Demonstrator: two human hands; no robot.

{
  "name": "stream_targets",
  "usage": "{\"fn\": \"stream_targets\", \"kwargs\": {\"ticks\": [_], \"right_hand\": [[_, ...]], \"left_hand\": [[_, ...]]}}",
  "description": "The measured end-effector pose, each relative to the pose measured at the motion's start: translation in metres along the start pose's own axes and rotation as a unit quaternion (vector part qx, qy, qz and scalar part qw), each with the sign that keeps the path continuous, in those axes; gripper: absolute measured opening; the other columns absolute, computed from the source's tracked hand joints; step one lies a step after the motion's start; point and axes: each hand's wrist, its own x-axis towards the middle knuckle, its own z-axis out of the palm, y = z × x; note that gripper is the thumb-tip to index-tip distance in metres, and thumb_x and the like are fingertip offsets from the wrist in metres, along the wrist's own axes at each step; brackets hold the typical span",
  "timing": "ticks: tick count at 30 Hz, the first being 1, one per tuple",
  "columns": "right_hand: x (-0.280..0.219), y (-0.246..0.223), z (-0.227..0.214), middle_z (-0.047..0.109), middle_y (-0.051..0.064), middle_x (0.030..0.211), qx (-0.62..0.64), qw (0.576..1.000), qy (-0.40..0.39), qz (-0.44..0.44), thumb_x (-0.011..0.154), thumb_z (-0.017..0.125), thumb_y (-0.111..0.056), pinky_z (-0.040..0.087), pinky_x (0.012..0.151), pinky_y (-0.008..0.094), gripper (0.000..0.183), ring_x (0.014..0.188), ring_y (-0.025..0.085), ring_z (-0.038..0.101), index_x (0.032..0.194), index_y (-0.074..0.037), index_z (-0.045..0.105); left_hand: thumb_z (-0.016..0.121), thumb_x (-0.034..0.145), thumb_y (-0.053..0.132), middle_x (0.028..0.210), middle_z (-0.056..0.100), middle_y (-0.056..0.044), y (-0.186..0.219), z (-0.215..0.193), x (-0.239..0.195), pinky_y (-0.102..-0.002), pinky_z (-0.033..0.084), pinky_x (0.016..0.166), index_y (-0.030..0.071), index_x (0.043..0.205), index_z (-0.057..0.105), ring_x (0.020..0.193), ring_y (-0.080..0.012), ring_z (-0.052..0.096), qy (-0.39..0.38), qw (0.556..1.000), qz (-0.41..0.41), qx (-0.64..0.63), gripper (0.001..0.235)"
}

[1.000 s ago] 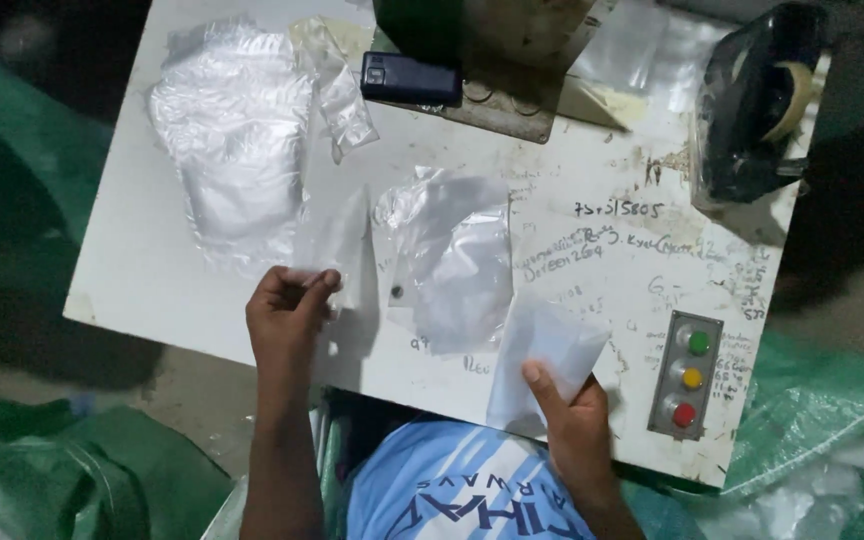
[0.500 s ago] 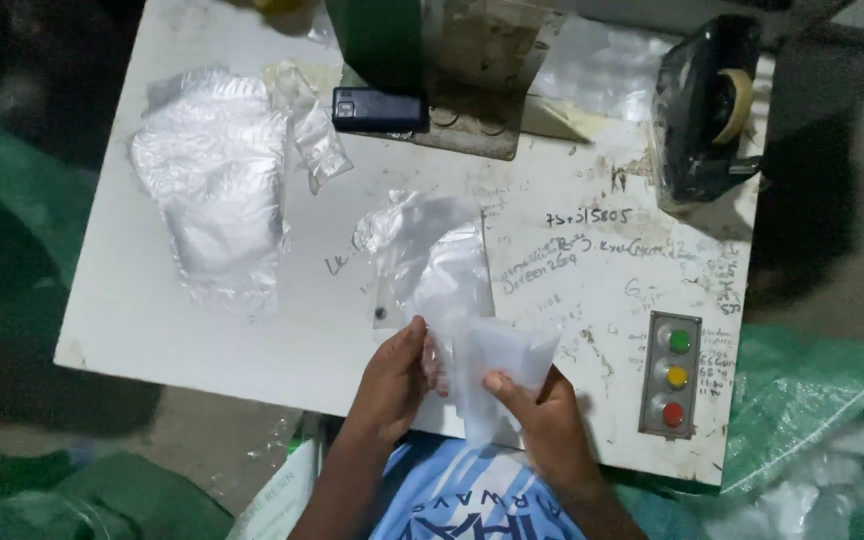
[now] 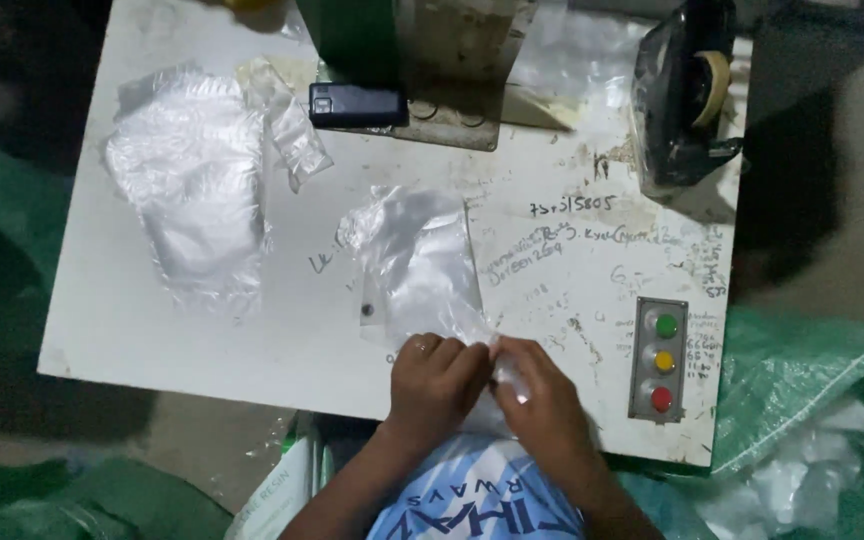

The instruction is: Folding and stacking clear plastic bags on a workbench in a factory setting.

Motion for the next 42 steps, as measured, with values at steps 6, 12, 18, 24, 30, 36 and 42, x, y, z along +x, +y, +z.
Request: {"fn": "stream_targets", "kwargs": {"ticks": [6,12,18,24,30,36,42], "right_hand": [[-0.013,-0.002,-0.010,0.061,0.014,0.133,0.426,0.883,0.092,0.173,0.083,0.068,-0.023,0.046,0.047,0.031,0.052,0.075,0.026,0.065,0.134,-0.022,0.060],[-0.013,0.047,-0.014,0.069,0.010,0.091,0.200,0.946,0.033,0.254,0.100,0.056,-0.025,0.052,0.082,0.038,0.030,0.083,0.023,0.065,0.125,-0.013,0.066],[-0.003,0.054,-0.035,0.073,0.013,0.107,0.240,0.929,0.126,0.251,0.106,0.049,-0.023,0.051,0.073,0.036,0.030,0.087,0.025,0.065,0.123,-0.011,0.071],[0.018,0.098,-0.022,0.078,0.010,0.094,0.082,0.960,0.203,0.174,0.089,0.070,-0.038,0.057,0.053,0.033,0.068,0.078,0.020,0.074,0.150,-0.016,0.048],[0.029,0.120,-0.023,0.068,0.015,0.121,0.077,0.985,0.150,-0.042,0.102,0.059,-0.015,0.059,0.068,0.036,0.033,0.089,0.024,0.073,0.133,-0.006,0.068],[0.017,0.160,0.029,0.028,0.029,0.164,-0.383,0.815,0.334,-0.281,0.092,0.073,-0.036,0.035,0.121,0.061,0.084,0.153,0.049,0.030,0.155,-0.002,0.031],[0.013,0.168,0.000,0.059,0.014,0.146,-0.123,0.945,0.188,-0.239,0.096,0.063,-0.021,0.045,0.112,0.049,0.039,0.136,0.031,0.053,0.133,-0.008,0.063]], "left_hand": [[0.065,0.103,0.021,0.065,0.062,-0.004,0.008,0.008,0.010,-0.034,0.041,0.047,0.012,0.092,0.067,0.051,-0.0175,0.057,0.005,0.990,0.010,-0.142,0.015],[0.055,0.109,0.026,0.065,0.065,-0.004,0.058,0.001,0.015,-0.031,0.057,0.053,0.009,0.091,0.066,0.053,-0.0162,0.065,-0.094,0.949,0.027,-0.301,0.027],[0.068,0.102,0.017,0.116,0.070,-0.014,0.035,0.025,0.009,-0.043,0.050,0.081,0.005,0.115,0.066,0.093,-0.0326,0.065,-0.059,0.985,0.124,-0.109,0.019],[0.050,0.107,0.032,0.169,0.030,-0.010,0.015,0.063,-0.009,-0.056,0.022,0.127,0.010,0.161,0.037,0.156,-0.0344,0.026,-0.214,0.959,0.153,0.102,0.059],[0.067,0.096,0.015,0.132,0.060,-0.019,0.007,0.070,0.014,-0.043,0.050,0.082,0.005,0.130,0.066,0.110,-0.0404,0.063,-0.214,0.963,0.133,0.090,0.035],[0.063,0.099,0.025,0.119,0.060,-0.009,-0.007,0.077,0.024,-0.040,0.044,0.079,0.008,0.134,0.061,0.095,-0.0285,0.056,-0.212,0.964,0.129,0.097,0.039],[0.069,0.091,0.011,0.116,0.055,-0.012,-0.008,0.064,0.022,-0.042,0.043,0.082,0.011,0.105,0.057,0.105,-0.0314,0.053,-0.191,0.969,0.158,0.013,0.019]]}}
